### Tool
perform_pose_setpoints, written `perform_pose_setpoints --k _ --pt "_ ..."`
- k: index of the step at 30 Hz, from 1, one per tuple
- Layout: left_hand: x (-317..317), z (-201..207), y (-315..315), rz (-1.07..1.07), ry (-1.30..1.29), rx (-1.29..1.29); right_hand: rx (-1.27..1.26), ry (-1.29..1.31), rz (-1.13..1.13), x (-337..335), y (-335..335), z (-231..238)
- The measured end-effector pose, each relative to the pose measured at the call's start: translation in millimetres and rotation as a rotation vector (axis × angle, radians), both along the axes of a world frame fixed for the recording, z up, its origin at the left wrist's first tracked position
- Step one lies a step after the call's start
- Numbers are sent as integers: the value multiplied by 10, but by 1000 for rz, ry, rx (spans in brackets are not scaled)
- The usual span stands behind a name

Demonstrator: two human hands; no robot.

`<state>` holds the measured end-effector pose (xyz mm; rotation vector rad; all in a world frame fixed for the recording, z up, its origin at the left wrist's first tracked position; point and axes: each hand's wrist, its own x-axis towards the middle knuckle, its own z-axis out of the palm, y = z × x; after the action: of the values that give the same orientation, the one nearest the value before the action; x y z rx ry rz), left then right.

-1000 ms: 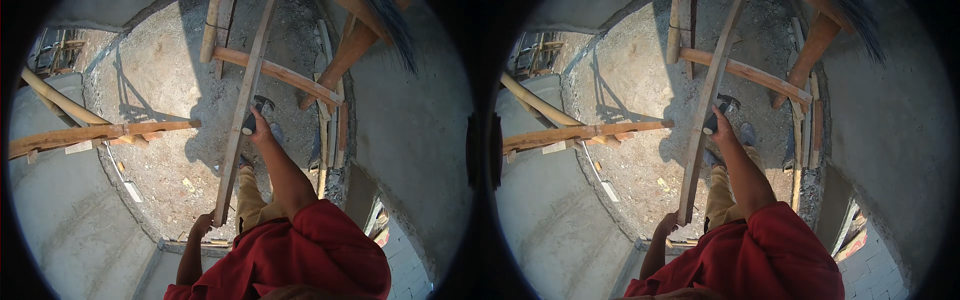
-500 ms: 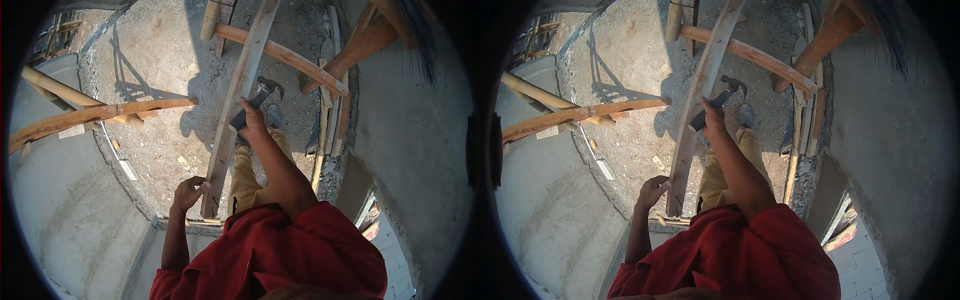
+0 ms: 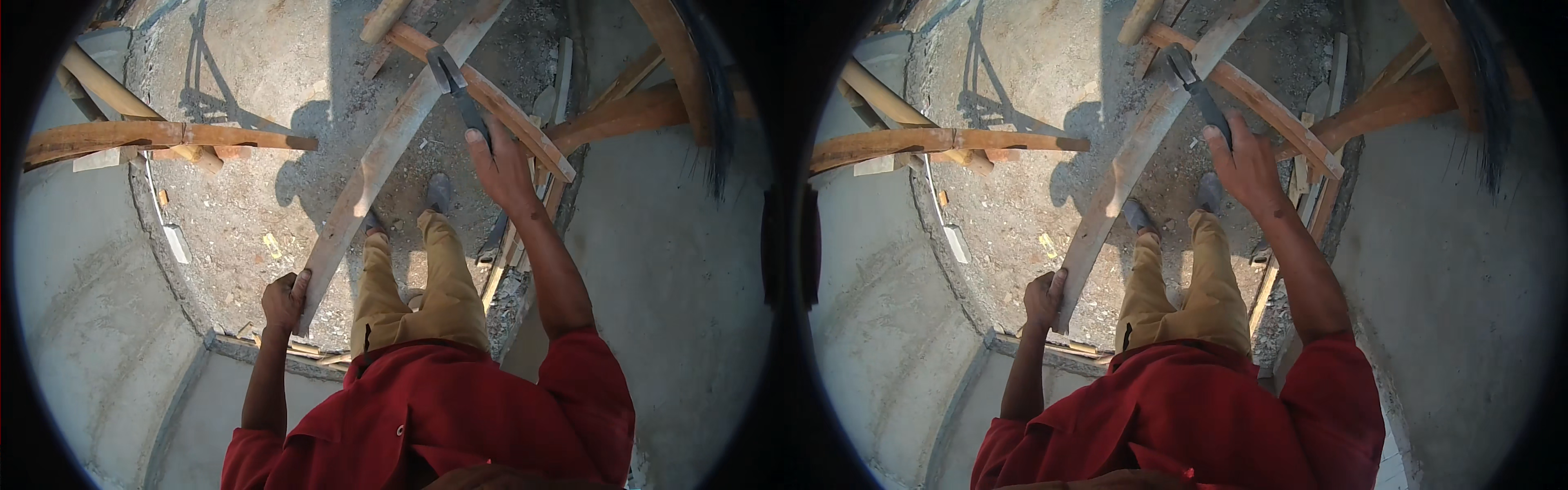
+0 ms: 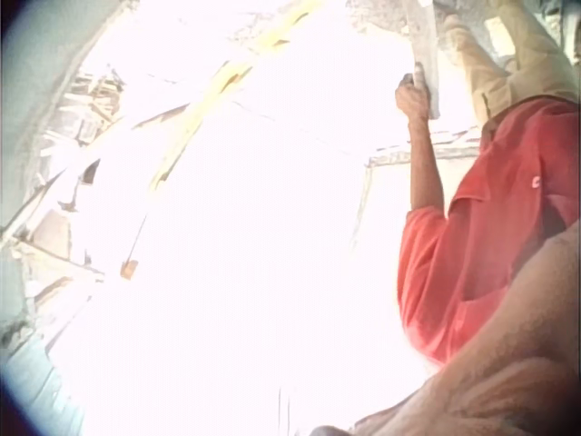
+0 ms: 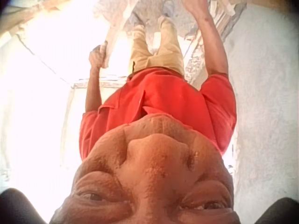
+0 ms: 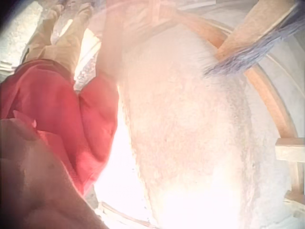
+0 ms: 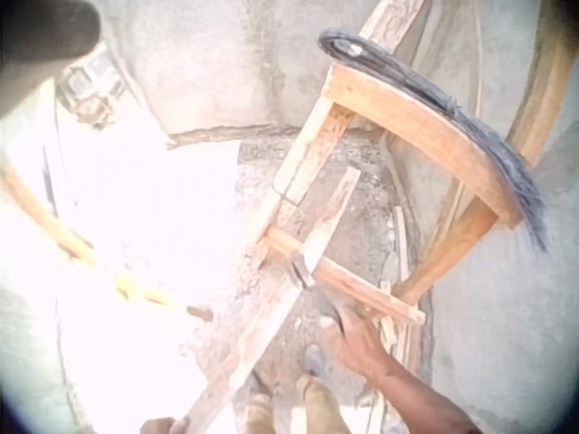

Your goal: The person secures a bamboo pole to a wooden structure with wire, cuts the wire with pliers, and hammers nails into wooden boards.

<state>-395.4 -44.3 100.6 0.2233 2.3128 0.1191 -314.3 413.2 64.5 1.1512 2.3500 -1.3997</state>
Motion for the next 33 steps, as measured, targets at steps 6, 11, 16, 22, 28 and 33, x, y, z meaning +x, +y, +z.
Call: perform_pose_setpoints --k 6,11,16,22,28,33 --pt "-296 -111 -159 -10 26 -12 326 762 264 -132 305 -545" --pt "-418 -165 -168 -107 25 1 459 -100 182 -303 632 -1053" --pt "-296 -122 -522 -126 81 6 87 363 -25 -323 297 77" --pt "-445 -236 -538 -154 82 32 -15 269 -107 -157 450 -1053" --pt "-337 -89 -875 -125 47 68 -147 62 -261 -58 541 -357" --pt "-282 352 -1254 -123 36 15 241 508 -146 -80 460 153"
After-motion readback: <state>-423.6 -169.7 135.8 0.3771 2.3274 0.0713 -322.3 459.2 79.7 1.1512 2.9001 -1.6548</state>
